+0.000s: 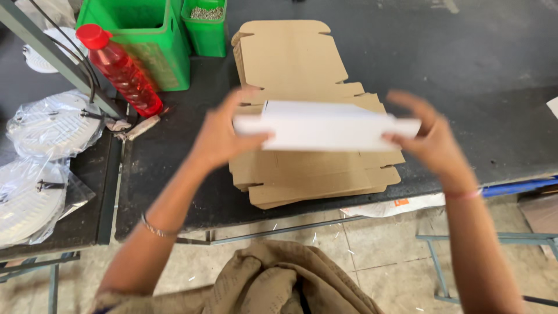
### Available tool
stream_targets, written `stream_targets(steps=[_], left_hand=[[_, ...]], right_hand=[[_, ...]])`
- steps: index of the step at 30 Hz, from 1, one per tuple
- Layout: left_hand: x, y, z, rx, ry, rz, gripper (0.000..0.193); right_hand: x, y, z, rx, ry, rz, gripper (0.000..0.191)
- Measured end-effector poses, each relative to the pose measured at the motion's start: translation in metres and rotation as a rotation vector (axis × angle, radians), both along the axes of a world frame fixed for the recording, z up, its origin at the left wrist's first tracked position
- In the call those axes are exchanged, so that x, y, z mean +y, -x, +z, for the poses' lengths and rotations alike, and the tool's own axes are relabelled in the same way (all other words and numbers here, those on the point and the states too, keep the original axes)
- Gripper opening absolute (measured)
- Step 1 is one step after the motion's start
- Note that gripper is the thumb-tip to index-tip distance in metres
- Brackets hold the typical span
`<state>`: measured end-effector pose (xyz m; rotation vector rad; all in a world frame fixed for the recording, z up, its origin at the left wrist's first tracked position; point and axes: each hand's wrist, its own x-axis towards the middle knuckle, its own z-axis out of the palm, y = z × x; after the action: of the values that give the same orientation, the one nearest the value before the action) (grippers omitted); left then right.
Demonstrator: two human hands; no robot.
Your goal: The person folds a cardboard outer box on the workbench, places a white inner box inside it, sets a round LED ceiling light fixture into the inner box, closes the flaps, and stacks the finished box on a pile of completed boxes, repeating the packing cycle for several fixtures.
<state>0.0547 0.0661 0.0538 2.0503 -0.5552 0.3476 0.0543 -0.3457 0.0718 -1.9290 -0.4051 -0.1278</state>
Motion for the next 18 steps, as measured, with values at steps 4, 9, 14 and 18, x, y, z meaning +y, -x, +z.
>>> stream_targets(steps=[4,9,14,18], left_hand=[[-0.015,-0.049,0.052,0.208,0.026,0.216,0.075],[-0.036,-0.089,0.066,-0.460,-0.225,0.362,0.031],[-0.020,-0.088,0.056,-0.440,-0.260,0.190,0.022],[-0.006,-0.097,0.059,-0.534,-0.312,0.091,0.020]], right_hand=[[0.000,-0.058,0.032,0.089,-0.017,-0.095,0.066],[-0.001,-0.095,0.037,-0.361,0.287,-0.185,0.029],[-0.018,-0.077,0.044,-0.640,0.509,-0.042,0.031],[-0.018,-0.075,0.057,-0.528,0.613,-0.109,0.021]])
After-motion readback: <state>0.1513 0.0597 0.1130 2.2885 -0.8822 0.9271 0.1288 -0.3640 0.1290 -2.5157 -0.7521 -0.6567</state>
